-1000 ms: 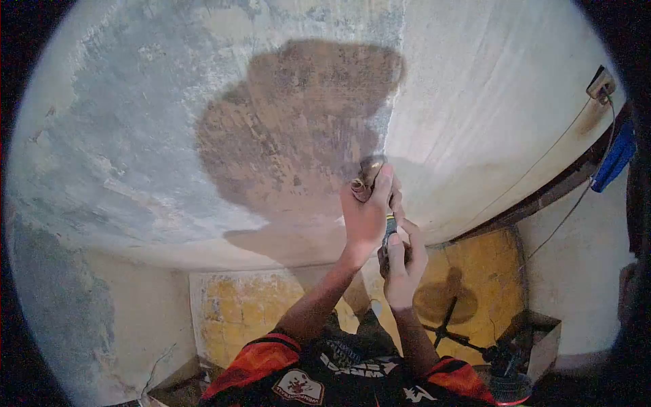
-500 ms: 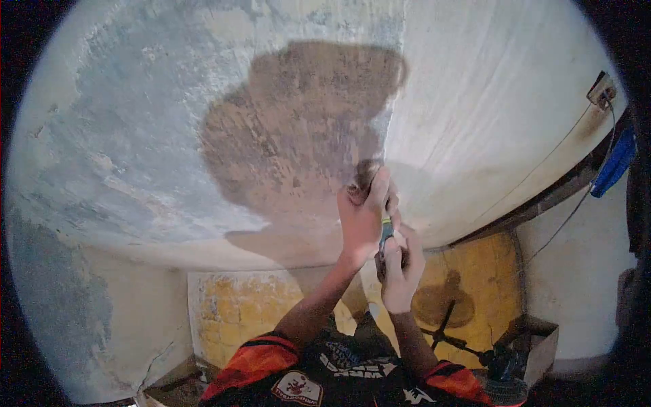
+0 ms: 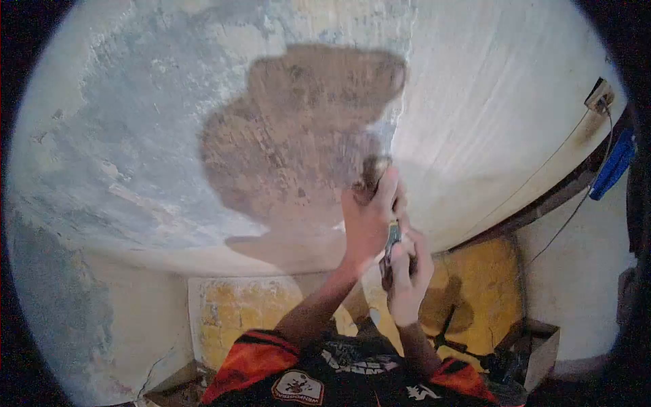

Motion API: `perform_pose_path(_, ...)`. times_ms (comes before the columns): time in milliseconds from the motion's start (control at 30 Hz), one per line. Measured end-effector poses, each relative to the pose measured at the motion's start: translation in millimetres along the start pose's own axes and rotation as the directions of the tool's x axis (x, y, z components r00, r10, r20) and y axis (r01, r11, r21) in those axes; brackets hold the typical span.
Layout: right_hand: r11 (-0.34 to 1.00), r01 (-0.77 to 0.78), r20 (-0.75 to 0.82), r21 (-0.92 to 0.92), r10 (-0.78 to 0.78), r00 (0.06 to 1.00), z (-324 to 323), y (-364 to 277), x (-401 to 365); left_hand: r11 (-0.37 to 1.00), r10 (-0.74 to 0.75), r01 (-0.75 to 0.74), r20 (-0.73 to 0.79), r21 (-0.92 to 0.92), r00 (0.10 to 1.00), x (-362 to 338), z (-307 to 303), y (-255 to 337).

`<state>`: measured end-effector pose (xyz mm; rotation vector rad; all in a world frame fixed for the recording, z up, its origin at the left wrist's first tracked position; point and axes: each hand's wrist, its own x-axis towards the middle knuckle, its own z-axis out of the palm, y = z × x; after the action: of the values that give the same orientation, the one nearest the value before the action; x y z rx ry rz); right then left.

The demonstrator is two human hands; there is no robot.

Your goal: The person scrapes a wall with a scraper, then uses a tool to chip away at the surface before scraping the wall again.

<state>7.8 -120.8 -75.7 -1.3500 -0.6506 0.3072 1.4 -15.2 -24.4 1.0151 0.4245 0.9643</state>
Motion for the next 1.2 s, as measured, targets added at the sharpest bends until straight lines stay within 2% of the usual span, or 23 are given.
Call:
perform_pose_path(100, 0.992, -0.068, 0.013, 0.104, 0.067, 0.998, 2.1, -14.6, 10.7, 0.996, 0.078, -0.075, 0.048, -0.053, 0.996, 6.4, 6.2, 4.5)
perform_pose_path(133, 0.976, -0.189, 0.040, 0.107, 0.186, 0.982, 2.1, -31.3, 9.1, 0.996, -0.019, 0.022, 0.031, -0.086, 0.999, 8.2, 10.8, 16.4)
perform_pose_path(233, 0.990, -0.140, 0.051, 0.002, 0.139, 0.989, -2.7, -12.8, 2.2, 0.998, -0.037, 0.039, 0.039, -0.046, 0.999, 1.4, -2.9, 3.7)
perform_pose_path(333, 0.953, -0.303, 0.070, 0.018, 0.301, 0.951, -4.3, -20.1, -1.1, 0.988, -0.044, 0.041, -0.015, -0.150, 0.999, -0.5, -3.6, -7.1)
perform_pose_path(400, 0.999, -0.025, 0.045, -0.035, 0.027, 0.999, -7.7, -1.5, 9.2, 0.989, -0.026, 0.023, -0.016, -0.148, 1.000, 3.2, 3.0, -1.2)
perform_pose_path(467, 0.999, -0.016, 0.032, -0.048, 0.018, 0.999, -11.4, 7.7, -5.3, 0.993, -0.044, 0.042, -0.012, -0.109, 0.999, -7.7, -1.9, -7.7)
perform_pose_path(567, 0.990, -0.138, 0.058, 0.004, 0.137, 0.989, -8.9, 7.4, 1.1, 0.995, 0.042, -0.040, 0.023, -0.087, 0.999, 2.0, -8.3, -17.9)
perform_pose_path(633, 0.991, -0.127, 0.038, 0.030, 0.126, 0.991, -4.4, 10.6, 1.4, 0.993, 0.059, -0.058, 0.009, -0.099, 0.998, 1.5, -9.0, -18.1)
perform_pose_path(733, 0.958, -0.257, 0.081, 0.130, 0.248, 0.965, 0.4, 3.3, -0.1, 0.997, 0.074, -0.074, 0.052, -0.016, 0.996, 4.6, -15.6, -15.1)
perform_pose_path(833, 0.986, -0.125, 0.003, 0.110, 0.126, 0.992, 7.7, 30.0, -1.5, 0.998, 0.070, -0.070, 0.051, -0.003, 0.996, 3.5, -20.3, -19.5)
perform_pose_path(933, 0.981, -0.147, 0.034, 0.129, 0.143, 0.989, -4.6, 13.1, 4.9, 0.984, 0.173, -0.175, 0.055, 0.037, 0.983, 6.1, -8.2, -25.1)
perform_pose_path(1033, 0.990, -0.097, 0.064, 0.104, 0.090, 0.994, -2.6, -22.1, 14.7, 0.993, 0.102, -0.101, 0.014, -0.063, 0.995, 10.0, 12.9, 10.2)
perform_pose_path(1133, 0.996, -0.078, 0.079, 0.050, 0.074, 0.994, -11.1, -2.2, 1.6, 0.988, 0.036, -0.040, -0.031, -0.151, 0.999, -1.0, 6.6, -8.2)
perform_pose_path(1200, 0.994, -0.092, 0.080, 0.060, 0.088, 0.993, -9.1, -5.4, 9.2, 0.991, 0.061, -0.064, -0.030, -0.122, 0.998, 5.0, 9.8, -1.8)
